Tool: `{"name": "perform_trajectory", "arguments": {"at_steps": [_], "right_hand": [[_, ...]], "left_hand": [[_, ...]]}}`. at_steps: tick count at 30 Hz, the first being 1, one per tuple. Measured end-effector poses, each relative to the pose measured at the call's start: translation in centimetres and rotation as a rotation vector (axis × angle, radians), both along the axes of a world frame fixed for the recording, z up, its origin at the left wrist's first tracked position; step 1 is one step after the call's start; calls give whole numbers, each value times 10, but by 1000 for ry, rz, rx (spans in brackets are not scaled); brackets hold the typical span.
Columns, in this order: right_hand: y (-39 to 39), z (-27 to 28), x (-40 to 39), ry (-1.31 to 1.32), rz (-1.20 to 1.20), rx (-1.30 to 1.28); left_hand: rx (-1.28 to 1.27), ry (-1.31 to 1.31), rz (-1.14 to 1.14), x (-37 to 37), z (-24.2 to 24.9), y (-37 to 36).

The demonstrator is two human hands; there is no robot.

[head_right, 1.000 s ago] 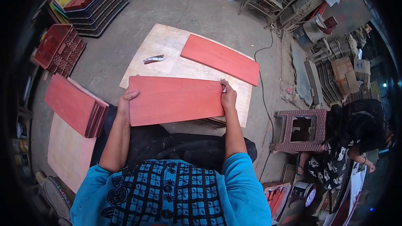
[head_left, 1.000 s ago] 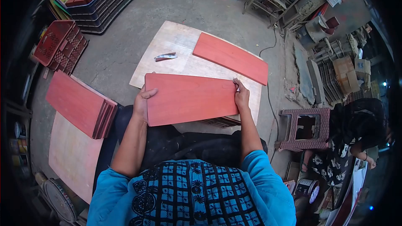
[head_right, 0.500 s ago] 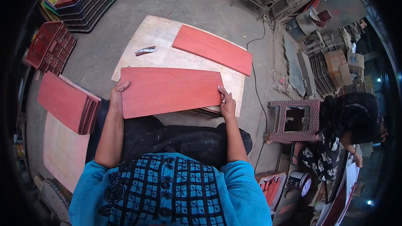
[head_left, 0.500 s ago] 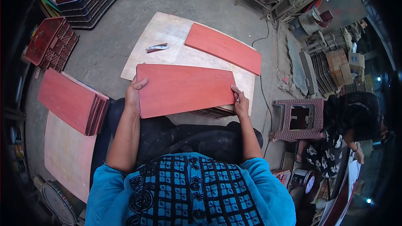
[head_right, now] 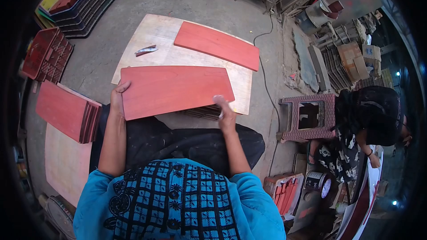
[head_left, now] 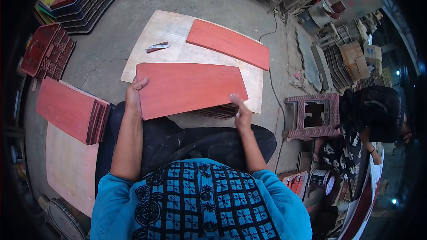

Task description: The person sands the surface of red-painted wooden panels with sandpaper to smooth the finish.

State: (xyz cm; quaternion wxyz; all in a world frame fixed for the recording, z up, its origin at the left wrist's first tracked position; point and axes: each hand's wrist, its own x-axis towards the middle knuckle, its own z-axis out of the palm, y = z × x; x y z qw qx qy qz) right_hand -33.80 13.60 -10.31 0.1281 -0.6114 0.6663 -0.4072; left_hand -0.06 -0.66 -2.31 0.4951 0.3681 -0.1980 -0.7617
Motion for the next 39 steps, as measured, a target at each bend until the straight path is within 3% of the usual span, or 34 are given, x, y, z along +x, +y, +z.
{"name": "perform_trajectory", "arguments": {"at_steps": [1,3,6,8,10,13,15,20,23,27,28,32,35,39], "right_hand": [[-3,4,-9,50,-98,38],[-7,8,-7,-63,-50,40],[-5,12,12,178,41,-84],[-3,-4,-24,-18,-128,51],[-4,14,-40,-178,-365,257],[-4,2,-45,-21,-342,44],[-1,-5,-33,134,-307,158],[1,15,-31,-399,-317,9],[12,-3,-54,-12,-465,46],[11,6,-33,508,-429,226],[12,5,-30,525,-390,244],[13,-5,-45,39,-493,114],[8,7,-50,-439,-388,-149],[3,12,-42,-342,-312,-107]], "left_hand": [[2,-11,1,0,1,0],[-10,-11,2,-1,4,-1],[-9,7,1,-1,5,3],[7,-1,-8,-2,8,2],[-6,-19,9,-2,3,0],[2,-4,-5,0,1,-2],[7,9,-22,0,1,0],[32,-35,-3,-1,8,0],[53,-40,4,0,4,-3],[175,-32,-20,3,-1,-10],[188,-50,-15,3,1,-10],[171,-60,3,6,-6,-13],[149,-108,1,3,2,-10],[60,-118,-23,5,-4,-10]]}}
